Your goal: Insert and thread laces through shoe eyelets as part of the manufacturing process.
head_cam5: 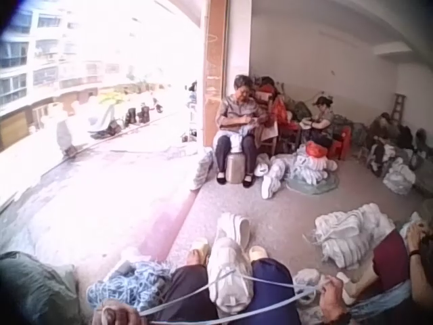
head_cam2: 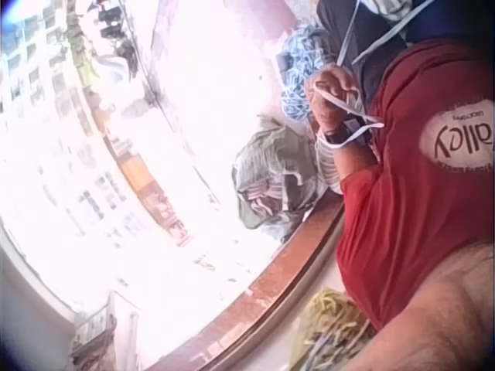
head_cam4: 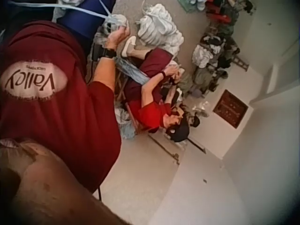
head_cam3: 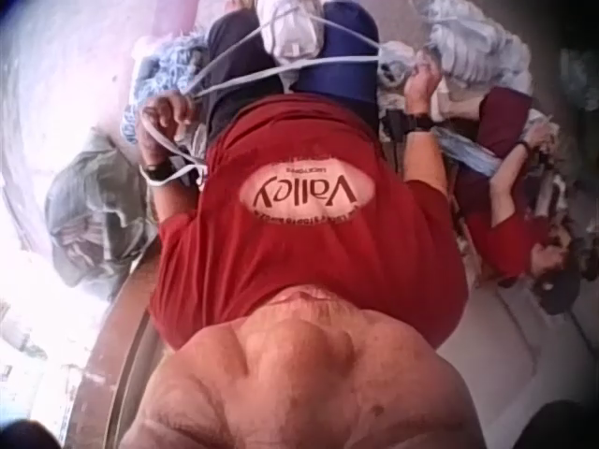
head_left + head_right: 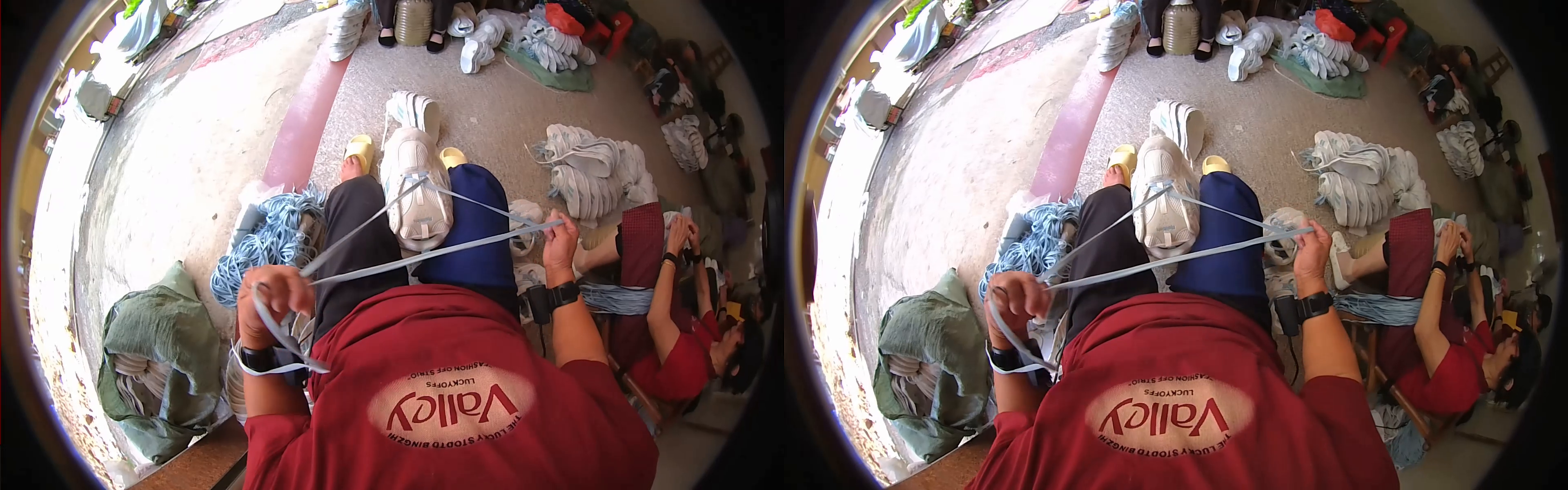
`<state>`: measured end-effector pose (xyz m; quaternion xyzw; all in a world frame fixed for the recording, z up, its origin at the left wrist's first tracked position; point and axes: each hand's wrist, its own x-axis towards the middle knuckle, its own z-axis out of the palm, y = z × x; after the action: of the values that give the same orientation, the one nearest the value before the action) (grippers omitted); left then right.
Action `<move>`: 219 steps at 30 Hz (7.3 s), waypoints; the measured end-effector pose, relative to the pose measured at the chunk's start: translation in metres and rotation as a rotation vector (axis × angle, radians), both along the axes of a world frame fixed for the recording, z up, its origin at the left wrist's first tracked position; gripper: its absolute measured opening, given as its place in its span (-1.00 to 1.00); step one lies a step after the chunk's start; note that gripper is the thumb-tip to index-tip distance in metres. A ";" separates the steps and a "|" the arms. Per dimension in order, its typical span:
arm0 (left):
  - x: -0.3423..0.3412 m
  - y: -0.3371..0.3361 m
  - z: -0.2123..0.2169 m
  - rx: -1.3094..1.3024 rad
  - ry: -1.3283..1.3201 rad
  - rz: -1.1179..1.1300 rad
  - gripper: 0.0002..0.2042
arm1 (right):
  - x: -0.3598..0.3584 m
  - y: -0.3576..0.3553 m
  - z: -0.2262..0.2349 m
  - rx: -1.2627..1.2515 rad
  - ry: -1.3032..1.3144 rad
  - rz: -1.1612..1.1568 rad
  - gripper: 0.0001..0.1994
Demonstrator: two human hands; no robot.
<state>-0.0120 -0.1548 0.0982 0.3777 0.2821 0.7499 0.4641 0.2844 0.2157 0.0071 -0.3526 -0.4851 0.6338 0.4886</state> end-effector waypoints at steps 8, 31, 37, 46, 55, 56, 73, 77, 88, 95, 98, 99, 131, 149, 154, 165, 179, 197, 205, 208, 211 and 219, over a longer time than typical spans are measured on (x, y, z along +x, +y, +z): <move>-0.062 -0.188 -0.238 -0.796 -0.962 0.716 -0.62 | 0.109 0.011 -0.070 -0.269 -1.205 0.516 -0.77; -0.030 0.204 -0.080 -0.823 0.961 0.247 -0.87 | -0.148 -0.046 0.013 0.856 -0.843 0.579 -0.54; -0.013 0.224 -0.036 -0.767 0.512 -0.066 -0.85 | -0.148 -0.039 0.014 0.833 -0.841 0.604 -0.51; -0.017 0.237 -0.053 -0.923 1.423 0.429 -0.83 | -0.147 -0.048 0.015 0.795 -0.872 0.626 -0.47; 0.006 0.192 -0.054 -0.307 1.983 0.562 -0.95 | -0.153 -0.046 0.019 0.763 -0.945 0.669 -0.40; 0.005 0.188 -0.053 -0.315 1.972 0.597 -0.95 | -0.153 -0.045 0.019 0.765 -0.947 0.671 -0.40; -0.078 0.089 -0.104 -0.732 1.357 0.715 -0.90 | -0.110 -0.015 0.032 1.236 -0.972 0.553 -0.91; -0.104 -0.003 -0.148 -0.837 0.987 0.626 -0.92 | -0.052 0.008 0.010 1.082 -0.788 0.391 -0.91; -0.080 -0.295 -0.218 -1.329 0.185 0.580 -0.95 | 0.277 -0.003 -0.113 0.350 -1.074 0.035 -0.78; -0.033 -0.378 -0.219 -1.417 0.091 0.598 -0.89 | 0.393 -0.080 -0.139 0.151 -1.199 -0.108 -0.79; -0.016 -0.407 -0.222 -1.470 0.038 0.683 -0.90 | 0.412 -0.093 -0.140 0.051 -1.266 -0.091 -0.81; -0.012 -0.410 -0.222 -1.466 0.045 0.688 -0.90 | 0.416 -0.099 -0.140 0.014 -1.271 -0.096 -0.81; -0.046 0.174 -0.066 -0.837 0.639 -0.310 -0.90 | -0.176 -0.008 0.024 1.436 -1.000 0.619 -0.95; -0.040 0.179 -0.096 -0.684 0.428 0.305 -0.90 | -0.194 -0.033 -0.012 0.736 -0.583 0.209 -0.88; -0.034 0.178 -0.094 -0.692 0.458 0.368 -0.88 | -0.202 -0.023 -0.002 0.611 -0.748 0.467 -0.88; 0.009 0.195 -0.076 -0.615 0.942 0.432 -0.88 | -0.180 -0.056 0.019 0.990 -1.031 0.406 -0.88; 0.025 0.233 -0.074 -0.559 1.699 0.674 -0.91 | -0.182 -0.028 0.005 1.019 -0.945 0.574 -0.87; 0.018 0.133 -0.063 -0.872 0.508 0.383 -0.87 | -0.180 -0.054 0.005 1.086 -0.714 0.247 -0.96; -0.023 0.137 -0.074 -0.679 -0.173 0.240 -0.89 | -0.193 -0.074 0.021 1.249 -0.622 0.503 -0.83; -0.019 0.159 -0.068 -0.668 -0.128 0.286 -0.88 | -0.193 -0.066 0.016 1.224 -0.628 0.506 -0.84; -0.026 0.174 -0.082 -0.622 -0.074 0.353 -0.87 | -0.197 -0.063 0.021 1.274 -0.733 0.578 -0.83; -0.031 0.202 -0.110 -0.589 0.081 0.521 -0.93 | -0.209 -0.053 0.035 1.359 -0.803 0.771 -0.86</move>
<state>-0.0433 0.0476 -0.0123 0.1735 0.5895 0.7141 0.3354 0.0756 0.1632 0.0423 0.0067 -0.9781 0.1568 0.1369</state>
